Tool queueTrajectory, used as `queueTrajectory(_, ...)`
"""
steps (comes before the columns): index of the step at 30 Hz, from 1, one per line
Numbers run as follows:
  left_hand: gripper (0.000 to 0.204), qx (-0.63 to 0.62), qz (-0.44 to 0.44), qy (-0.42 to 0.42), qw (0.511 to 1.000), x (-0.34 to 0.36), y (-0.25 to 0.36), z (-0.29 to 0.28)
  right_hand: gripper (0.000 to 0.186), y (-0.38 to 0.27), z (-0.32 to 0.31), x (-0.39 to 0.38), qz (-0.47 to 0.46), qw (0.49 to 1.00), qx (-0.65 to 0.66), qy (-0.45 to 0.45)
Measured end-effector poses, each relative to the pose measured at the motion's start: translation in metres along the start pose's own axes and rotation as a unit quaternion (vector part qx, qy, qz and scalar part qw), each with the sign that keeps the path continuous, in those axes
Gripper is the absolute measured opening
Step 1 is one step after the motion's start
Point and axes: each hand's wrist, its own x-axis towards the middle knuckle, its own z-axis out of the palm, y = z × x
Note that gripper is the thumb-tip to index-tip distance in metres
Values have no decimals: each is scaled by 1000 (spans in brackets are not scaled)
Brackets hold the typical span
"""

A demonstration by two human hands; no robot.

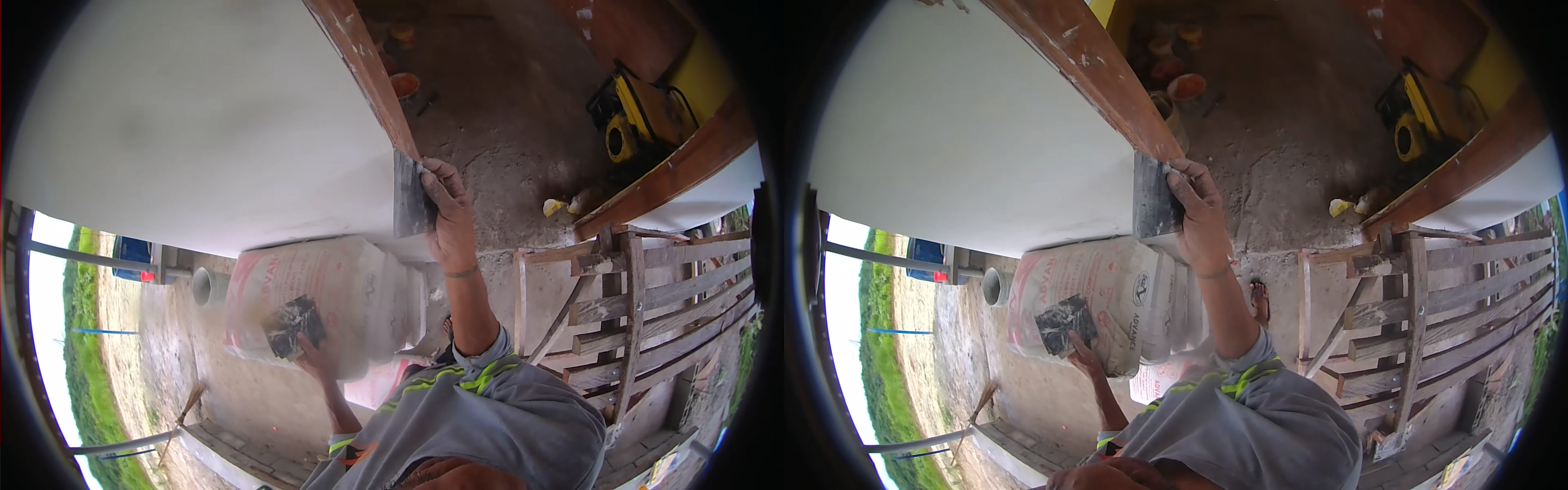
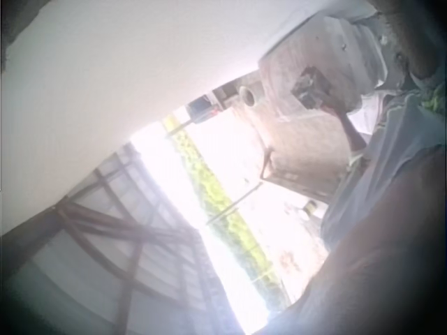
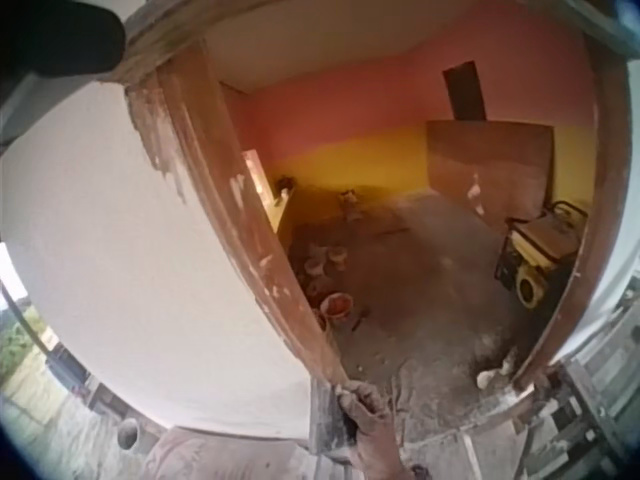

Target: The person sands a wall surface with sandpaper and uses a putty knife to scrape the corner of the wall.

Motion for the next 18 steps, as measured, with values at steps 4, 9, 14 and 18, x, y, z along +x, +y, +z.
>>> queueTrajectory(4, 50, -8, -14, -3, 1000, 3, -22, 1, 18, 12, 0, -5, -13, 999, 39, 17)
queueTrajectory(9, 53, 75, 17, -27, 997, 3, -39, -2, 18, 19, 7, -11, 18, 996, 87, 4)
queueTrajectory(14, 51, -93, -97, -22, 991, 2, -9, 2, 19, 16, 7, -12, 34, 995, 92, 19)
queueTrajectory(18, 51, 15, -27, -9, 999, 1, -15, 3, 20, 13, 7, -9, 24, 994, 104, 8)
